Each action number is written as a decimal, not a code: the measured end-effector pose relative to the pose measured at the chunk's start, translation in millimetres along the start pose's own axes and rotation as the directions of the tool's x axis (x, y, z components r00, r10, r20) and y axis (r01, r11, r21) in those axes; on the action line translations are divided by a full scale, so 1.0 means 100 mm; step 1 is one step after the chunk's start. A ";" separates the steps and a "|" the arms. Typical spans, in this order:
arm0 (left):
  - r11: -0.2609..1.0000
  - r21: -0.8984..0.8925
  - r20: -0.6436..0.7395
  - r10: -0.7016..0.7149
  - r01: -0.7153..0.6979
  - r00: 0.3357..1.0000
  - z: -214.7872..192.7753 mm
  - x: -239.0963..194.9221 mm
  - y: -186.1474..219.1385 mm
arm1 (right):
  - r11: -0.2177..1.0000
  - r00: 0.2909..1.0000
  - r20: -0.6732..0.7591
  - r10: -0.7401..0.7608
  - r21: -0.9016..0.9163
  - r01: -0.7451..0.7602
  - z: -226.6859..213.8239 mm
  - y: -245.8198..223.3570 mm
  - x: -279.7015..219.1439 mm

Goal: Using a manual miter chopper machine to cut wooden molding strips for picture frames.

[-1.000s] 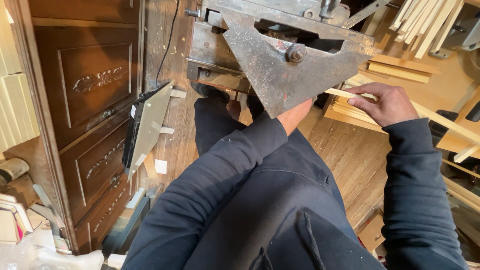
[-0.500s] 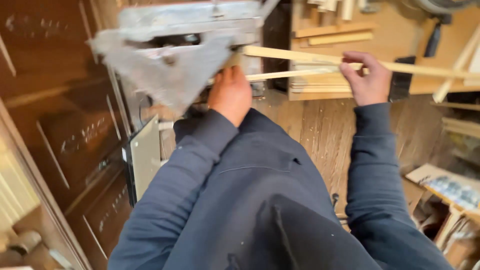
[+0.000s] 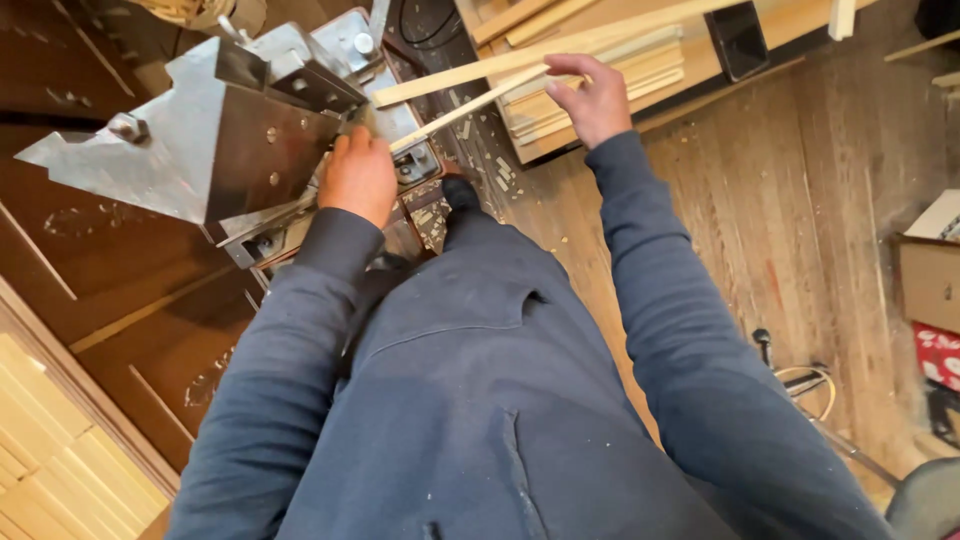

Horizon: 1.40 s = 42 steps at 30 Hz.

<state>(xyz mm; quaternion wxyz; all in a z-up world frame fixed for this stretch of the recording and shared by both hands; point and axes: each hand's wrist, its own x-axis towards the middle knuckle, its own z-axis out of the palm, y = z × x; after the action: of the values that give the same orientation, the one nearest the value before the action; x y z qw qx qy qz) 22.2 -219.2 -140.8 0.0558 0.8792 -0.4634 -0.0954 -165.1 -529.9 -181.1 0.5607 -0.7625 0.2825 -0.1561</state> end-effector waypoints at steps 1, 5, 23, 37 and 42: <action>1.000 0.006 -0.004 0.012 -0.012 1.000 -0.01 -0.01 0.00 | 1.000 1.000 -0.013 -0.003 0.003 0.003 -0.01 -0.01 -0.02; 0.998 -0.033 -0.004 0.055 -0.055 0.998 -0.11 0.02 -0.02 | 0.993 0.999 0.013 -0.052 -0.105 0.053 -0.04 0.05 0.09; 0.995 -0.100 -0.018 -0.024 0.022 1.000 -0.07 -0.04 0.04 | 0.973 0.984 0.114 -0.140 -0.171 0.158 -0.13 -0.12 0.13; 0.985 -0.101 -0.047 -0.147 0.142 0.988 -0.06 0.00 0.12 | 0.765 0.749 0.594 -0.294 -0.323 0.557 0.39 -1.29 0.45; 0.957 -0.177 -0.016 -0.237 0.230 0.971 -0.15 0.00 0.18 | 0.699 0.627 0.775 0.076 -0.490 0.521 0.74 -1.45 0.65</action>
<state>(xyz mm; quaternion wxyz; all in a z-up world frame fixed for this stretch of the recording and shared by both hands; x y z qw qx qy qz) 10.6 -229.2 -123.1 0.1290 0.9212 -0.3451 -0.1252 -35.5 -481.8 -73.6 0.2801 -0.9354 -0.0429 0.2114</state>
